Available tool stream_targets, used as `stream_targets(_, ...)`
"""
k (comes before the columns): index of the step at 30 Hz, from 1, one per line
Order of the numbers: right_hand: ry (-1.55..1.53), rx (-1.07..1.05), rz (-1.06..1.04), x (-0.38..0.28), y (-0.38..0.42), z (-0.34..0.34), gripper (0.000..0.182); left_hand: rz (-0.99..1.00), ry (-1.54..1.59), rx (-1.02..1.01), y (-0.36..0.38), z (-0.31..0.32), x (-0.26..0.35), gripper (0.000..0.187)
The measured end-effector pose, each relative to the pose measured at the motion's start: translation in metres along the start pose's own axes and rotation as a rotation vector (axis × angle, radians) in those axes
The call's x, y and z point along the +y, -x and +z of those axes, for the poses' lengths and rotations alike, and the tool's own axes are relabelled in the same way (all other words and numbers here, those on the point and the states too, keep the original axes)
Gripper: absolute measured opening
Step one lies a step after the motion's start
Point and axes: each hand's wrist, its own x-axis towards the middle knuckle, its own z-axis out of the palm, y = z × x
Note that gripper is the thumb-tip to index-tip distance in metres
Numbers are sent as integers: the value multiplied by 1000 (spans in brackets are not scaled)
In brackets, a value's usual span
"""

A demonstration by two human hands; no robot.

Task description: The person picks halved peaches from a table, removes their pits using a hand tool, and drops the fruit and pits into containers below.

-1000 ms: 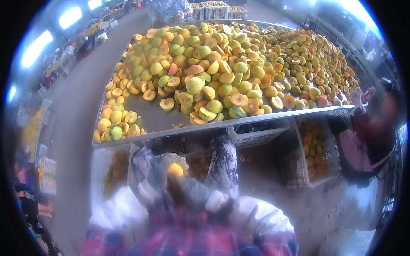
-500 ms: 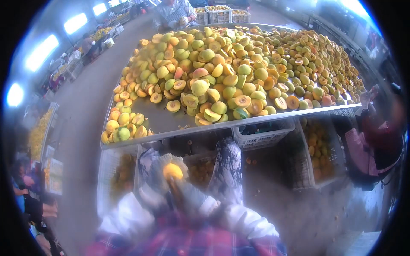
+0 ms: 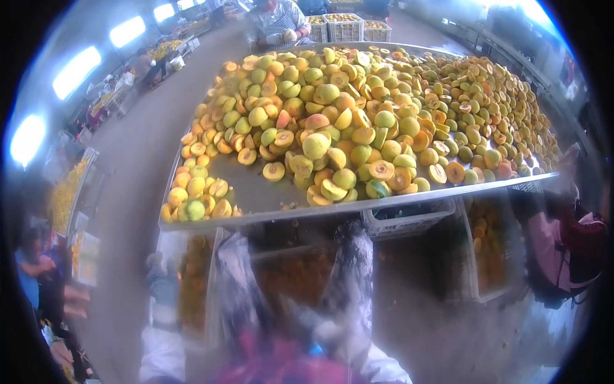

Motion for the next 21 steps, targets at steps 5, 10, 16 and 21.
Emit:
stream_targets(5, 192, -17, -61, -25, -20, -18, 37, 186, 600, -150, -86, 73, 119, 31)
stream_targets(10, -486, 30, 196, -77, -26, -36, 38, 159, 293, -594, -133, 235, 208, 65)
stream_targets(16, -146, 90, 162, -38, -17, -28, 38, 219, 427, -902, -135, 205, 253, 72)
stream_targets(21, -94, 196, 348, -167, -20, -96, 39, -518, 1340, -922, -102, 118, 230, 34)
